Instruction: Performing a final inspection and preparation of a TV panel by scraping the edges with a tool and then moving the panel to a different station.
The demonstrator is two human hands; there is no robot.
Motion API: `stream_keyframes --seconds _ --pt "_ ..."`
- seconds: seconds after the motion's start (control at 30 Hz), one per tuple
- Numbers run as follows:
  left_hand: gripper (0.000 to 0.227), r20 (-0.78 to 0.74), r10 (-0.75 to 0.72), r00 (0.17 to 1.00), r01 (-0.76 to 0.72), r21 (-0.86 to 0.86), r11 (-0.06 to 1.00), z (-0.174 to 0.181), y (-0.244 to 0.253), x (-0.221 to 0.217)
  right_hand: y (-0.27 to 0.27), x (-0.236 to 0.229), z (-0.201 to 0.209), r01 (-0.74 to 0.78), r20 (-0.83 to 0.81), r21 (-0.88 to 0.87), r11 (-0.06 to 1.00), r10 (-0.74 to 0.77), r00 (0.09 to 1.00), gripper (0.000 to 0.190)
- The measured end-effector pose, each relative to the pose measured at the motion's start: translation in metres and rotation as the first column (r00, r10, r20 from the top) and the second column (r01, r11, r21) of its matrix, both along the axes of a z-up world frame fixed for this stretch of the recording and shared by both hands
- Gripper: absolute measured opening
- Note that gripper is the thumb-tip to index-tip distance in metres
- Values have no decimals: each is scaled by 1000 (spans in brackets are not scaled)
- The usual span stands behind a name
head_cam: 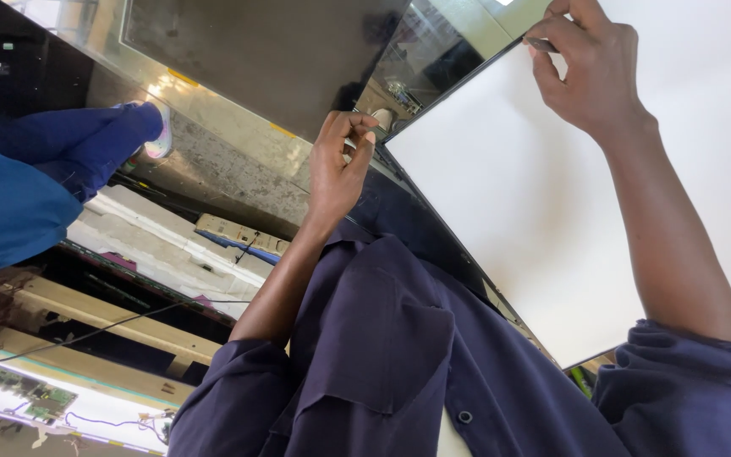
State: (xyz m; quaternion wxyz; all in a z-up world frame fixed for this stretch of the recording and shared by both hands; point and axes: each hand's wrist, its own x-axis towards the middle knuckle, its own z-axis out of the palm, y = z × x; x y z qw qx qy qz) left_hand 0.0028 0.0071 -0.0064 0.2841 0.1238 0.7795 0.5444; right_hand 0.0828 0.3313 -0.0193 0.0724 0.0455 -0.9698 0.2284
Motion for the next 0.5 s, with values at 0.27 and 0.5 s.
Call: stream_keyframes --seconds 0.27,0.5 --pt "16 -38 -106 994 107 23 994 -15 6 4 -4 -5 10 -12 70 -92 996 19 997 11" --pt "22 71 -75 995 75 -3 997 -6 7 6 -14 -4 14 -65 163 -40 997 71 984 15"
